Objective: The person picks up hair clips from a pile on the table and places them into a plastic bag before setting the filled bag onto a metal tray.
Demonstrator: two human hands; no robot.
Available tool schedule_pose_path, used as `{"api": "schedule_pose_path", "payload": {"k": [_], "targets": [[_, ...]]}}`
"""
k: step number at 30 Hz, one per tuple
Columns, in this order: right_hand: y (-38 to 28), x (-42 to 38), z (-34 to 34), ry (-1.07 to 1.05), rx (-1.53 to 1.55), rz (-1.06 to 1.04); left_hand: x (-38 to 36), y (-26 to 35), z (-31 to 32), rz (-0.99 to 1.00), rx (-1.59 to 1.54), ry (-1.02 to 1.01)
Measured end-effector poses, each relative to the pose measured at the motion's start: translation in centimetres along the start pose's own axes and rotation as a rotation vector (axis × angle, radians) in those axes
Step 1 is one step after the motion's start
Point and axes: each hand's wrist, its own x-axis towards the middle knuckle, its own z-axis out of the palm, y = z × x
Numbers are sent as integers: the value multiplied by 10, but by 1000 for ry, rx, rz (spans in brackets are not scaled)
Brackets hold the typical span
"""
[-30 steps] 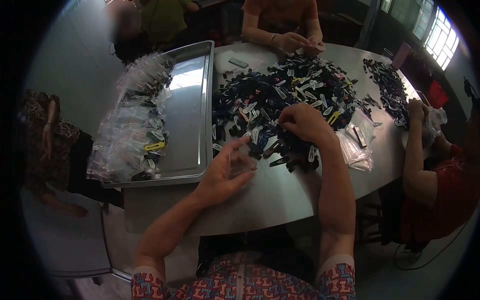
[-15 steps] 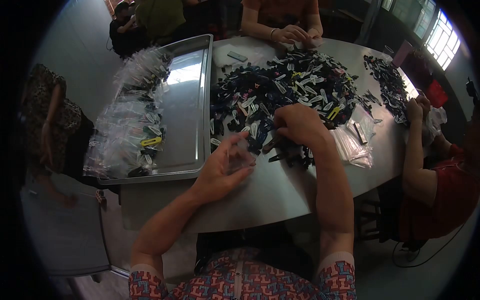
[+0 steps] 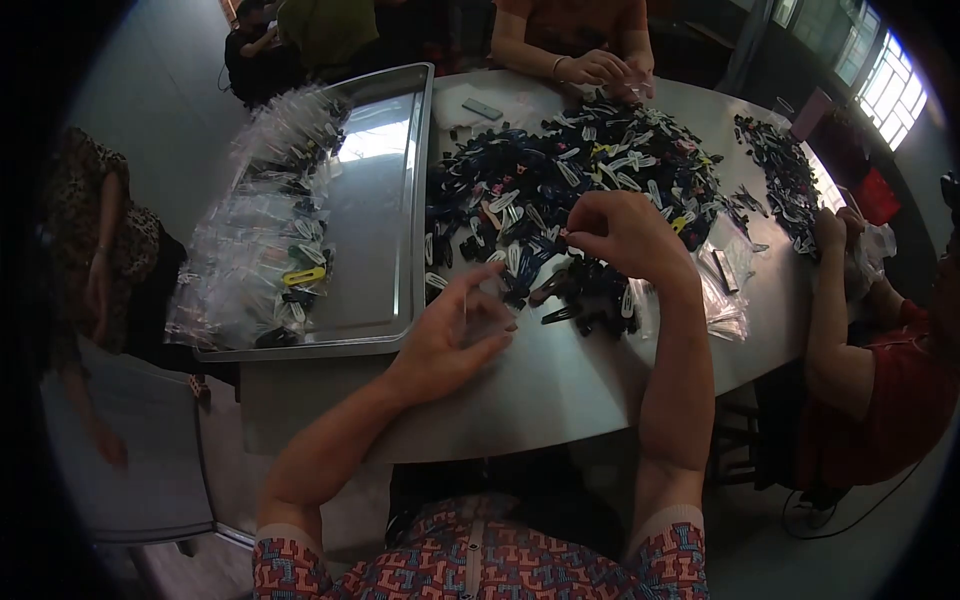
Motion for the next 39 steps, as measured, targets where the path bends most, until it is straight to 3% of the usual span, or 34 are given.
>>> {"api": "schedule_pose_path", "payload": {"k": [4,9,16,22,25,27,34,39], "targets": [[6,-1,1,-43,0,11,0,1,1,13,17,8],[27,-1,10,-104,-173,-190,0,2,1,10,-6,9],[29,2,16,-194,-283,-116,-1,6,1,-39,-42,7],[-10,-7,-10,-135,47,-90,0,6,2,-17,-43,13],[-36,-15,-17,-171,210,-217,1,2,1,-14,42,4],[-57,-21,-14,-125,263,-439,1,-1,0,118,26,-33],[-86,-32,16,114,-47,-543,6,-9,2,142,160,-12],[-92,-33,21,194,-179,-572,3,-2,3,89,-33,-34]]}}
